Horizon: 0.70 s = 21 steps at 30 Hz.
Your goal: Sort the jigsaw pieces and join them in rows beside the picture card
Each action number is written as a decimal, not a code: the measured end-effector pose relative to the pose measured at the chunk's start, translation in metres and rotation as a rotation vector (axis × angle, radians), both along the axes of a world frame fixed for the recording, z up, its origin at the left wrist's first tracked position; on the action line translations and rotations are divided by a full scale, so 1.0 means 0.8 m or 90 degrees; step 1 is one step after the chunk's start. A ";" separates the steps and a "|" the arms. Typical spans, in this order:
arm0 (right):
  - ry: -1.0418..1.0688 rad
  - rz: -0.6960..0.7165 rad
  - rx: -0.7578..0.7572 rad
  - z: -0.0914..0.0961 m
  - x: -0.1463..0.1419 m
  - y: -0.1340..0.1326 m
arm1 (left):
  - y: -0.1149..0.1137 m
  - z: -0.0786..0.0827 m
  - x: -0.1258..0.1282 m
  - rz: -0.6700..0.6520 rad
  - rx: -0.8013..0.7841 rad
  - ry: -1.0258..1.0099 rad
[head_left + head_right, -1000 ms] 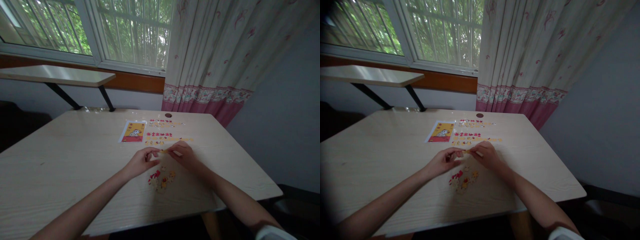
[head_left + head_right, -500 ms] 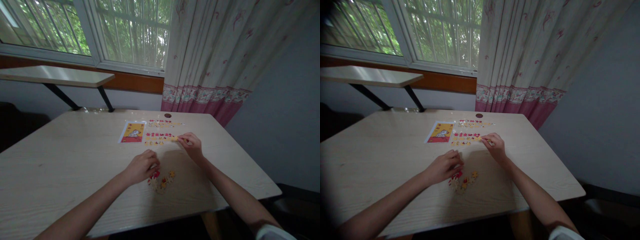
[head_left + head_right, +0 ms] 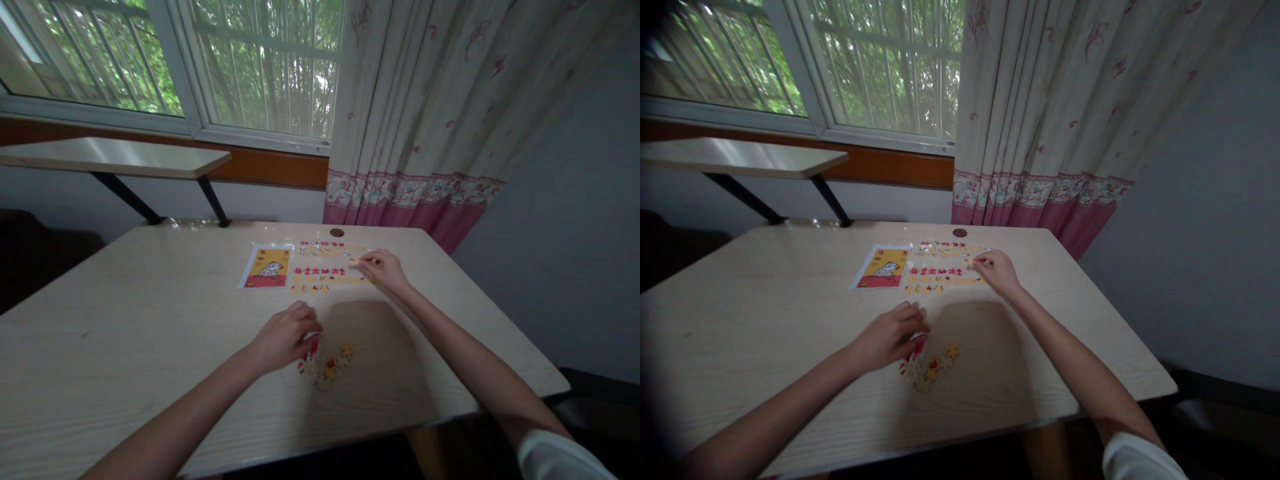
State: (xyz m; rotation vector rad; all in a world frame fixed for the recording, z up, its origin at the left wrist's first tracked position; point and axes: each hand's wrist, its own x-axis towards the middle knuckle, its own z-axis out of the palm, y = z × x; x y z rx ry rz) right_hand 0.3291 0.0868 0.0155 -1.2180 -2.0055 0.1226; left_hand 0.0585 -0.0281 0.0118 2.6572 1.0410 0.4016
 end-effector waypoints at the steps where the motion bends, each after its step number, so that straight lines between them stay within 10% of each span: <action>1: -0.004 -0.036 -0.025 -0.003 0.005 0.014 | 0.000 0.000 0.000 -0.002 0.002 0.001; 8: -0.055 -0.175 -0.197 -0.032 0.021 0.073 | 0.001 -0.003 -0.003 -0.020 0.021 0.002; 21: -0.142 -0.209 -0.165 -0.038 0.006 0.075 | 0.005 -0.004 -0.005 0.057 0.036 0.018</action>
